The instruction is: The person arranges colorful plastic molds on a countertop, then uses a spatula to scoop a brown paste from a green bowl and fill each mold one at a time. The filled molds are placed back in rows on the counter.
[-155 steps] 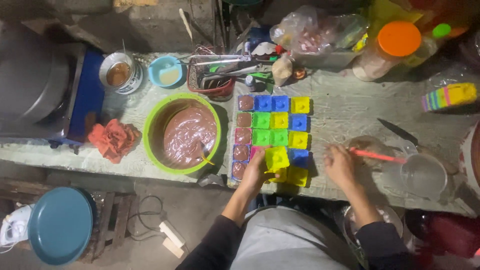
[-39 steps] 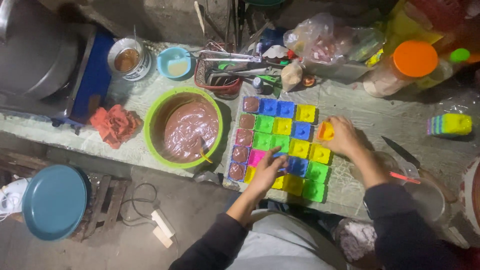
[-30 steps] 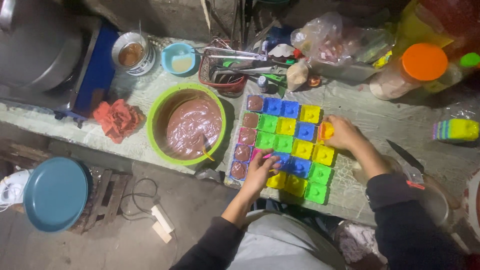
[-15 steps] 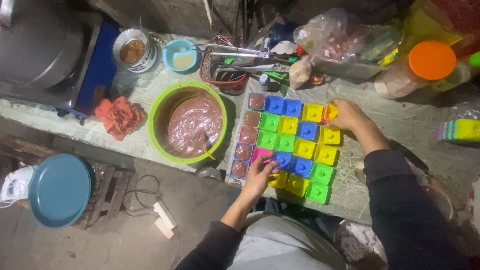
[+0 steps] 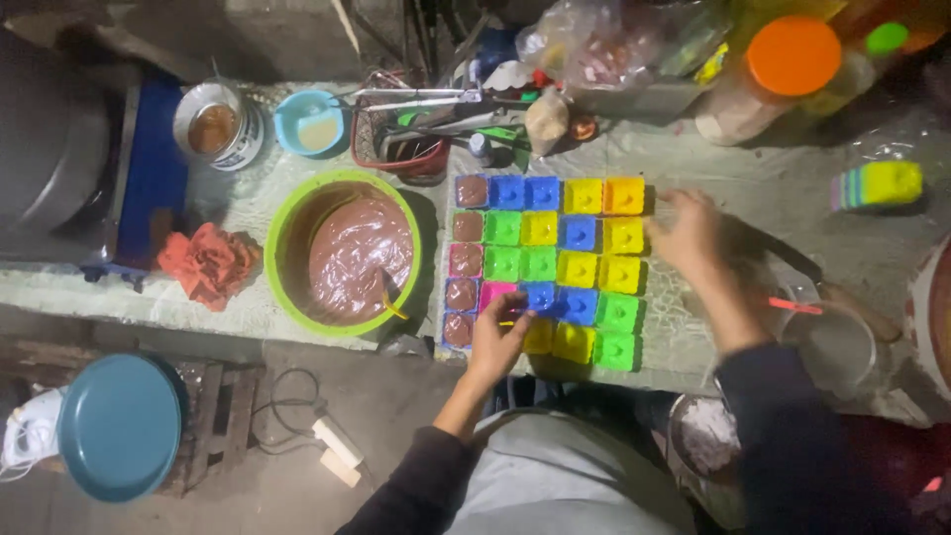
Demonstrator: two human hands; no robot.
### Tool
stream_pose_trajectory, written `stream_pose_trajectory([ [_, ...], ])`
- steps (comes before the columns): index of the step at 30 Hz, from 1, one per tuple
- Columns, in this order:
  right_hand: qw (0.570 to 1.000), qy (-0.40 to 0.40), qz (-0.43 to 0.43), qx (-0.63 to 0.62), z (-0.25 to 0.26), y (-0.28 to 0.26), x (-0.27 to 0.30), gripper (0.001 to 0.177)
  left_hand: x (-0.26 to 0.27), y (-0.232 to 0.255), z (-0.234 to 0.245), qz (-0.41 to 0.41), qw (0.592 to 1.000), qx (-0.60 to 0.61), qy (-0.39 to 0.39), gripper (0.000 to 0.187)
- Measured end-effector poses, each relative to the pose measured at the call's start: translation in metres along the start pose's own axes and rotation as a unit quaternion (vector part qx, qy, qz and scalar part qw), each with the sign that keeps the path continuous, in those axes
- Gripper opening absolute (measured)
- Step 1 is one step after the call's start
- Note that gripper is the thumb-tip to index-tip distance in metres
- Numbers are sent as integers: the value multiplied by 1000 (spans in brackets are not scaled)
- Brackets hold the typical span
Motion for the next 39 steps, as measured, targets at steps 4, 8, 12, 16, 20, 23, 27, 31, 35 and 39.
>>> stream_pose_trajectory([
  [4, 996, -21, 73, 46, -29, -24, -42, 80, 7, 9, -26, 36, 998, 29, -39, 35],
  [8, 991, -111, 60, 50, -53, -32, -60, 89, 20, 33, -23, -15, 997, -52, -46, 34],
  [12, 987, -152, 25, 52, -52, -27, -60, 79, 25, 33, -3, 12, 997, -68, -19, 34],
  [16, 994, -56, 89, 14, -12, -48, -35, 72, 24, 24, 19, -8, 996, -90, 14, 31],
  [20, 996, -62, 37, -48, 23, -59, 50, 76, 33, 34, 35, -88, 972, -215, 31, 30],
  [23, 994, -101, 1, -41, 21, -50, 127, 80, 39, 34, 34, -120, 958, -258, 31, 31],
  [27, 982, -148, -101, -52, 1, -24, 193, 74, 40, 35, 13, -128, 954, -270, 3, 33],
  [31, 975, -163, -137, -62, -13, -27, 206, 81, 43, 35, -6, -165, 946, -281, -3, 33],
  [35, 990, -81, -74, -85, 13, -37, 201, 83, 45, 34, -14, -180, 936, -303, -4, 31],
  [39, 869, 88, -346, -342, 67, -5, 216, 47, 53, 41, -20, -196, 923, -331, -9, 36],
])
Point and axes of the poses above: each hand's wrist, its own x-axis away from the middle knuckle, its own z-axis out of the back of the hand, y = z × x, the point moved 9 cm from there along -x, towards the middle knuckle, and after that the axes turned 4 degrees about z, right-handed, at the moved point
